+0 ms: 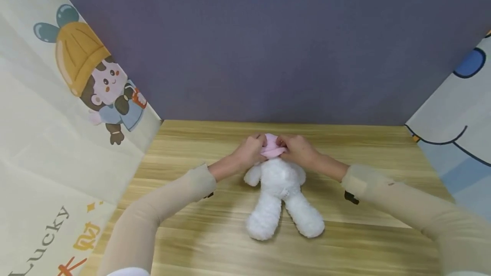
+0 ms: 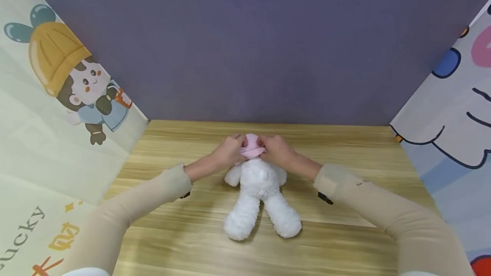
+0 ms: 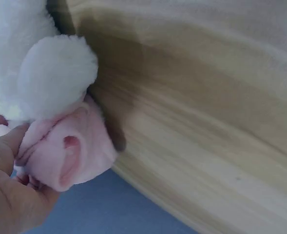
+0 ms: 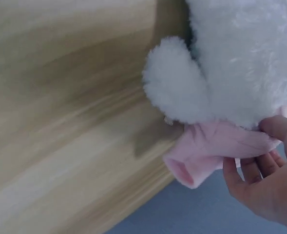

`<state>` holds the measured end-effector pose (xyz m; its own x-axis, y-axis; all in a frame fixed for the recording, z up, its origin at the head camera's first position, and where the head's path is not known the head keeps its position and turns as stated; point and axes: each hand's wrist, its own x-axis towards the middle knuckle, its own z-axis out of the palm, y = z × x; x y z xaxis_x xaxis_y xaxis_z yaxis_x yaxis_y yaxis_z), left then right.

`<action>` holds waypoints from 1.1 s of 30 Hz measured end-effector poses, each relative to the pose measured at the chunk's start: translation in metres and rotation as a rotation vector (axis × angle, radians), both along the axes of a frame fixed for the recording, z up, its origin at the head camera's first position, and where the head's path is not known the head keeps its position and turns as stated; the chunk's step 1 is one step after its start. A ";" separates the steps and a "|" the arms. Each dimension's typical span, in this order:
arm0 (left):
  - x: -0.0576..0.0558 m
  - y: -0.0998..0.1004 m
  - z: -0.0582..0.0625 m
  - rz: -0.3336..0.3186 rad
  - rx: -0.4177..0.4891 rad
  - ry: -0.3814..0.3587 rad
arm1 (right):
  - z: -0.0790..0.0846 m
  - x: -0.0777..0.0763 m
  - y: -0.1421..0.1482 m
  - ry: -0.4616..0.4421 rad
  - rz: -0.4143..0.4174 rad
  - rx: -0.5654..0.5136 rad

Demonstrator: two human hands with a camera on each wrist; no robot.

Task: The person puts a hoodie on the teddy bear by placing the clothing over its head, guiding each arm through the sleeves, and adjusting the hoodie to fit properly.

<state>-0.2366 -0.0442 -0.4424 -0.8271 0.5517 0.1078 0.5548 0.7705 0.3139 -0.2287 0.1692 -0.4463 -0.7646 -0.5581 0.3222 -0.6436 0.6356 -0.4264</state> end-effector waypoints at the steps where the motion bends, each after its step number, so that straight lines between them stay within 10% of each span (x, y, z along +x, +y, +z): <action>1: 0.000 0.000 -0.001 -0.008 0.021 -0.010 | -0.001 0.000 0.001 -0.001 -0.007 0.002; 11: -0.030 -0.019 0.010 -0.103 0.093 -0.255 | 0.008 -0.014 0.006 -0.032 0.080 0.020; 25: -0.007 -0.011 -0.023 -0.121 0.131 0.249 | -0.014 -0.009 -0.011 0.159 0.034 0.069; 33: -0.002 -0.016 -0.013 -0.034 0.011 0.176 | -0.004 -0.013 0.002 0.074 0.008 -0.021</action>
